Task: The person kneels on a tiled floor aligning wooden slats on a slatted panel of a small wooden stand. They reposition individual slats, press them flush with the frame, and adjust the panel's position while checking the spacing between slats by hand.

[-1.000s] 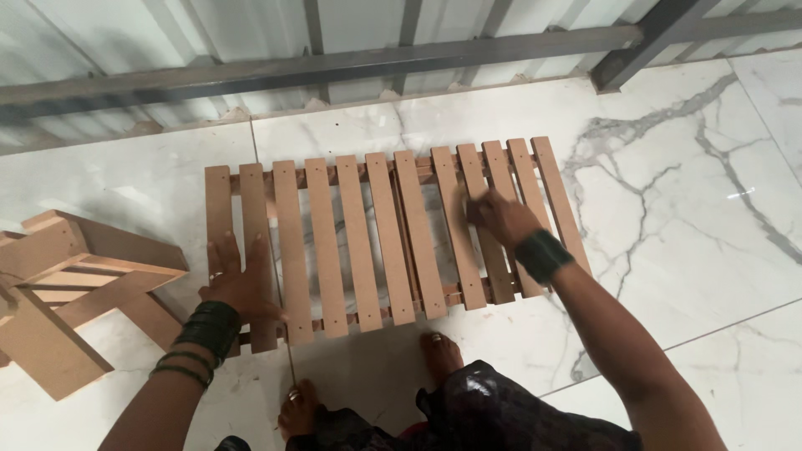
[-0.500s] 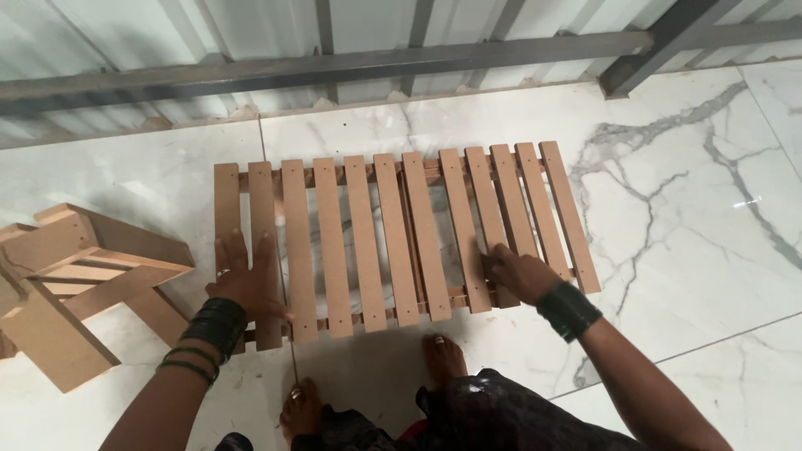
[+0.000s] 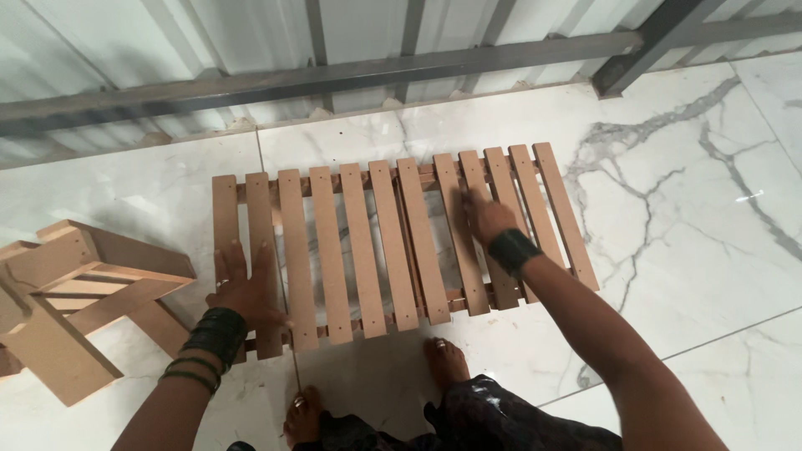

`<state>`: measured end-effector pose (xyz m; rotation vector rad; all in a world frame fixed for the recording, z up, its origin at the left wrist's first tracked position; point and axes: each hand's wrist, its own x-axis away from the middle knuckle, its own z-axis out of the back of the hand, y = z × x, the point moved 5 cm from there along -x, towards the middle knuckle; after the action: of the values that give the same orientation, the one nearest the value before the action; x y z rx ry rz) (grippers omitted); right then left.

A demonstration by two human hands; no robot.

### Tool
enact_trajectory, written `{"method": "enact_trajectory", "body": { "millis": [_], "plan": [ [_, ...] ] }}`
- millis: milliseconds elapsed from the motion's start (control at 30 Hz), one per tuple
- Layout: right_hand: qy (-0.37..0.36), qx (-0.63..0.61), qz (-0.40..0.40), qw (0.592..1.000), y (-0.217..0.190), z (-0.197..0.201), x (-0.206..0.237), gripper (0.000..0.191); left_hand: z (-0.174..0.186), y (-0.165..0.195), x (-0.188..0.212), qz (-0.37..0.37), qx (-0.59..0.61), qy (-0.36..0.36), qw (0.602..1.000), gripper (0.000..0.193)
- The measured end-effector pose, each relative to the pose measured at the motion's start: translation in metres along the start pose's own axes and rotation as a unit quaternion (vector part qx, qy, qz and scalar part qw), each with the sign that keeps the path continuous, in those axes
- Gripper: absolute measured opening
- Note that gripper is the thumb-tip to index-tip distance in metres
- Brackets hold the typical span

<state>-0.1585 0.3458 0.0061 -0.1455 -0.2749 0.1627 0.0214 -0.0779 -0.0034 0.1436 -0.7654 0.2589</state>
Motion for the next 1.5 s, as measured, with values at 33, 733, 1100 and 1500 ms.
{"method": "enact_trajectory", "body": {
  "millis": [33, 733, 1100, 1500],
  "plan": [
    [-0.03, -0.002, 0.012, 0.999, 0.006, -0.008, 0.011, 0.033, -0.001, -0.001, -0.001, -0.003, 0.005, -0.001, 1.0, 0.161],
    [-0.02, -0.001, -0.014, 1.0, -0.002, 0.004, -0.003, 0.034, -0.001, -0.004, 0.0, -0.004, 0.022, 0.011, 1.0, 0.159],
    [-0.122, -0.024, 0.031, 0.992, 0.033, -0.024, 0.077, 0.035, -0.004, -0.007, -0.003, -0.004, 0.009, 0.016, 1.0, 0.162],
    [-0.03, -0.014, 0.003, 0.999, 0.001, -0.001, 0.013, 0.032, -0.002, -0.003, -0.003, -0.003, 0.004, 0.012, 1.0, 0.162]
  ]
}}
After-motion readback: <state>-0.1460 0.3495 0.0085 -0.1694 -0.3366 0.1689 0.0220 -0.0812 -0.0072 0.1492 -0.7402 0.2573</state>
